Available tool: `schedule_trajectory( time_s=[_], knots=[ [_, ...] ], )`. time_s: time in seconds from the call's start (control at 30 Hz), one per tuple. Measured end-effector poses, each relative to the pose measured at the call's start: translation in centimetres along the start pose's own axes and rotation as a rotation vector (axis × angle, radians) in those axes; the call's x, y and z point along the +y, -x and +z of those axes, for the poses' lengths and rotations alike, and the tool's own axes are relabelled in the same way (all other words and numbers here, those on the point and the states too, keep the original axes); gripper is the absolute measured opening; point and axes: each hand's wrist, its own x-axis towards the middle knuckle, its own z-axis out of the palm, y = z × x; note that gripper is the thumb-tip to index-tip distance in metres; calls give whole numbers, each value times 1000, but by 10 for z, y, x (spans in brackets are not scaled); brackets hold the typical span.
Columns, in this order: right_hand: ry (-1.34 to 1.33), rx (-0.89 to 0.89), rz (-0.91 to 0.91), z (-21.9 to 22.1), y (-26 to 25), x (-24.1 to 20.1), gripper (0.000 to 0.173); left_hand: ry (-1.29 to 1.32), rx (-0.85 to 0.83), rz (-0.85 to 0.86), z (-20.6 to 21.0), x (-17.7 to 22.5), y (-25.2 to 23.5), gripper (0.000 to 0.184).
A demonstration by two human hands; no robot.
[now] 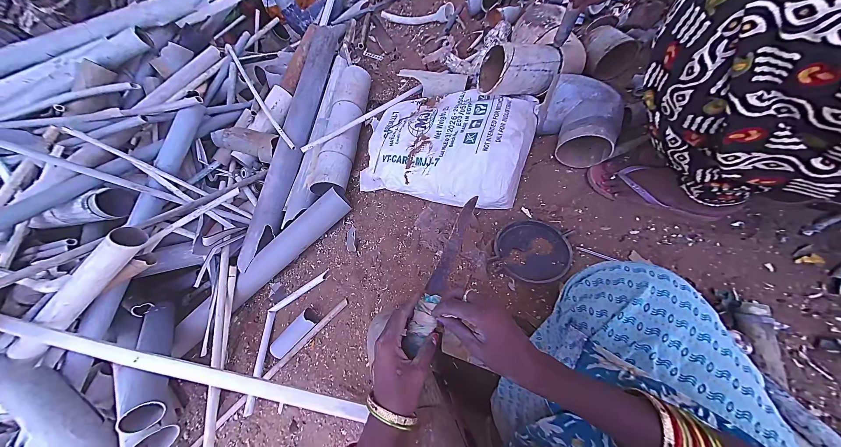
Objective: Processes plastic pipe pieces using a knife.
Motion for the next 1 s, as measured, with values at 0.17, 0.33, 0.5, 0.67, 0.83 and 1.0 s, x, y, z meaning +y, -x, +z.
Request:
schedule_trajectory(
  time_s=[0.17,0.33,0.5,0.67,0.83,1.0],
  knots=[
    [-12,1,14,3,0,1,17,-11,55,-20,2,1,0,52],
    [-55,-1,-4,4,2,3,19,-113,91,-7,2,4,3,34],
    [21,-20,-29,6,5,5,17,-291,94,86,7,-1,6,34],
    [70,-81,33,-13,1,-5,19,-233,50,141,9,3,3,33],
    [187,-40,8,-72,26,-34,16,133,-48,149,42,33,19,35],
    [218,-118,81,-144,101,-56,15,234,-361,61,94,69,73,39]
  ],
)
